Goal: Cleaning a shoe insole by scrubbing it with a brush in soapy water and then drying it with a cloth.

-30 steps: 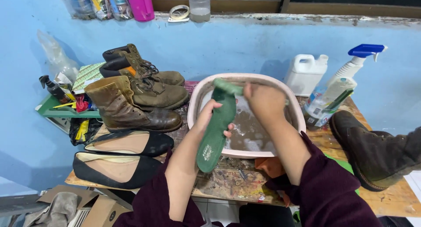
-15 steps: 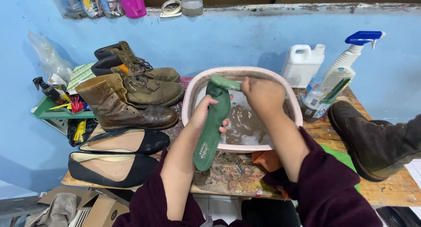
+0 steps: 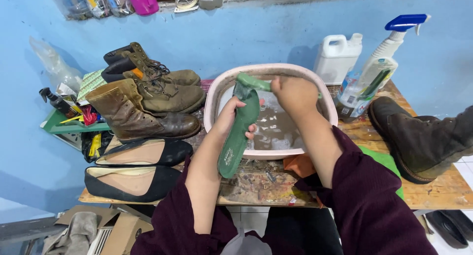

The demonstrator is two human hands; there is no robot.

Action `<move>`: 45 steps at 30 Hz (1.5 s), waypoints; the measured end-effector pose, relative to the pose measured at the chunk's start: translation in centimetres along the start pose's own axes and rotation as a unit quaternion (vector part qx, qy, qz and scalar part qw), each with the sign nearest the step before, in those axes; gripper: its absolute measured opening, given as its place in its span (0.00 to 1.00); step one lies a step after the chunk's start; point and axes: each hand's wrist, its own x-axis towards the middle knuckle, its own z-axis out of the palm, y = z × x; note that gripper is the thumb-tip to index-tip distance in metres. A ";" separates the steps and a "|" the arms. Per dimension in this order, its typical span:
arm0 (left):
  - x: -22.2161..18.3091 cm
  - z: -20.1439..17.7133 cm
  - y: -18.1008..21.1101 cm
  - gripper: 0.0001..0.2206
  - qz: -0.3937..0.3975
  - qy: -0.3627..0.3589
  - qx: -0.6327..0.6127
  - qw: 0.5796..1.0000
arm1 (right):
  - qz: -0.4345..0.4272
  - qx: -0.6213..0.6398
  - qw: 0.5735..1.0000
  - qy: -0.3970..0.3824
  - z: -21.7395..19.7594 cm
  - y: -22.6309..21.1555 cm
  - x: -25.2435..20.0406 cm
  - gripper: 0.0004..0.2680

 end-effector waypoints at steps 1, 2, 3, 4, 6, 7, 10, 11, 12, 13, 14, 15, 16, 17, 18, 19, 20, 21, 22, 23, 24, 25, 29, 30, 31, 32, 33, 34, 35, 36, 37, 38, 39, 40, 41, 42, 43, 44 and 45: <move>0.0 -0.2 -0.1 0.21 0.001 -0.001 0.000 1.000 | -0.001 -0.001 1.000 0.000 0.0 -0.3 -0.4 0.19; 0.0 -0.5 -0.1 0.19 -0.001 -0.002 -0.014 1.000 | -0.033 0.043 0.998 -0.035 0.1 -0.6 -0.7 0.19; 0.1 -0.8 0.0 0.16 0.001 -0.003 -0.027 1.000 | -0.068 0.086 0.992 -0.068 0.1 -1.0 -0.8 0.21; 0.4 -0.8 0.4 0.16 0.004 -0.005 -0.028 1.000 | -0.071 0.085 0.992 -0.066 -0.2 -1.0 -0.2 0.21; 0.5 -1.2 0.5 0.21 -0.007 -0.021 -0.040 0.999 | 0.001 0.021 1.000 -0.005 -0.2 -0.8 -0.1 0.20; 1.6 -2.3 0.0 0.21 -0.007 -0.020 -0.042 0.999 | 0.000 0.021 1.000 -0.008 -0.4 -0.9 -0.2 0.20; 3.7 -5.0 -1.1 0.20 0.020 -0.011 -0.060 0.998 | -0.005 -0.031 0.999 0.032 -0.7 -0.9 -0.9 0.19; 3.5 -5.2 -0.7 0.21 0.038 -0.005 -0.065 0.997 | -0.023 0.010 1.000 -0.015 -0.8 -1.1 -0.9 0.19; 3.4 -5.4 -0.2 0.22 0.056 0.000 -0.070 0.996 | -0.040 0.051 0.996 -0.062 -0.8 -1.3 -0.9 0.21; 3.3 -5.8 -0.3 0.22 0.057 0.002 -0.071 0.996 | -0.042 0.052 0.996 -0.063 -1.1 -1.4 -1.1 0.21; 3.3 -6.1 -0.4 0.22 0.047 -0.015 -0.072 0.996 | -0.031 0.048 0.997 -0.060 -1.3 -1.5 -1.2 0.21; 3.6 -6.1 -0.2 0.22 0.041 -0.036 -0.072 0.996 | -0.021 0.043 0.997 -0.052 -1.8 -1.6 -0.9 0.21; 3.3 -5.8 0.0 0.22 0.045 -0.038 -0.071 0.996 | -0.023 0.043 0.998 -0.049 -1.6 -1.2 -0.5 0.21; 3.1 -5.4 -0.1 0.23 0.037 -0.039 -0.058 0.997 | 0.023 0.015 0.999 -0.026 -1.4 -0.6 -0.5 0.21; 2.9 -5.2 -0.1 0.23 0.028 -0.040 -0.044 0.998 | 0.068 -0.014 0.998 -0.002 -1.1 0.0 -0.4 0.22; 2.4 -4.6 -0.2 0.23 0.027 -0.043 -0.043 0.998 | 0.070 -0.015 0.997 0.000 -2.6 -0.8 -0.8 0.22; 2.0 -4.2 -0.3 0.22 0.010 -0.041 -0.043 0.998 | 0.087 0.078 0.993 -0.025 -4.0 -1.6 -1.2 0.23; 1.5 -3.9 -0.4 0.21 -0.008 -0.037 -0.045 0.998 | 0.102 0.171 0.978 -0.052 -5.3 -2.5 -1.7 0.27; 0.5 -2.5 0.0 0.21 -0.009 -0.038 -0.045 0.998 | 0.104 0.171 0.978 -0.052 -5.5 -2.6 -1.5 0.27; -0.6 -1.2 0.5 0.20 -0.027 -0.039 -0.034 0.998 | 0.107 0.251 0.959 -0.073 -5.6 -2.7 -1.4 0.23; -1.7 0.1 0.9 0.19 -0.044 -0.040 -0.023 0.998 | 0.110 0.330 0.933 -0.093 -5.6 -2.9 -1.3 0.21; -2.0 0.5 1.1 0.19 -0.044 -0.040 -0.024 0.998 | 0.110 0.330 0.933 -0.093 -4.8 -2.6 -0.9 0.21; -2.3 1.2 1.2 0.17 -0.080 -0.045 -0.002 0.996 | 0.068 0.368 0.923 -0.092 -3.2 -1.9 -0.5 0.09; -2.2 1.1 1.2 0.17 -0.080 -0.046 -0.002 0.996 | 0.059 0.366 0.924 -0.096 -3.4 -2.0 -0.6 0.08; -1.9 0.6 1.0 0.17 -0.081 -0.049 0.000 0.995 | 0.061 0.364 0.925 -0.093 -3.2 -2.0 -0.6 0.08; -1.7 0.1 0.9 0.16 -0.085 -0.047 -0.002 0.995 | 0.063 0.355 0.929 -0.091 -3.2 -2.0 -0.7 0.07; -1.4 -0.4 0.8 0.16 -0.089 -0.045 -0.004 0.995 | 0.064 0.345 0.932 -0.088 -3.1 -1.9 -0.7 0.05; -1.9 0.4 1.0 0.16 -0.090 -0.048 -0.002 0.995 | 0.065 0.344 0.933 -0.085 -3.0 -1.8 -0.7 0.05; -2.5 1.1 1.3 0.16 -0.088 -0.052 -0.006 0.995 | 0.074 0.333 0.937 -0.077 -3.1 -1.7 -0.5 0.05; -3.0 1.8 1.7 0.15 -0.087 -0.055 -0.010 0.995 | 0.083 0.323 0.940 -0.070 -3.0 -1.7 -0.4 0.05; -2.6 1.2 1.5 0.15 -0.086 -0.057 -0.010 0.995 | 0.083 0.322 0.941 -0.068 -2.7 -1.3 0.1 0.05; -2.2 0.5 1.3 0.15 -0.093 -0.049 -0.024 0.994 | 0.093 0.301 0.948 -0.050 -2.4 -1.0 0.6 0.04; -1.7 -0.1 1.4 0.14 -0.097 -0.042 -0.038 0.994 | 0.100 0.280 0.954 -0.030 -2.2 -0.7 1.4 0.05; -1.1 -0.5 1.5 0.14 -0.094 -0.044 -0.037 0.994 | 0.097 0.279 0.955 -0.027 -2.6 -0.9 2.3 0.05; -0.7 -1.1 1.2 0.16 -0.093 -0.050 -0.047 0.993 | 0.102 0.293 0.950 -0.026 -2.8 -1.1 2.9 0.07; -0.4 -1.6 0.9 0.17 -0.092 -0.056 -0.057 0.993 | 0.107 0.307 0.945 -0.025 -3.0 -1.4 3.5 0.10; -0.1 -2.0 0.7 0.17 -0.087 -0.055 -0.057 0.993 | 0.102 0.309 0.945 -0.025 -3.8 -2.0 3.6 0.10; 0.1 -2.3 0.5 0.17 -0.093 -0.057 -0.068 0.992 | 0.091 0.311 0.944 -0.055 -4.5 -2.6 3.7 0.10; 0.5 -2.4 0.3 0.16 -0.101 -0.060 -0.077 0.990 | 0.083 0.313 0.942 -0.082 -5.4 -2.9 3.8 0.10</move>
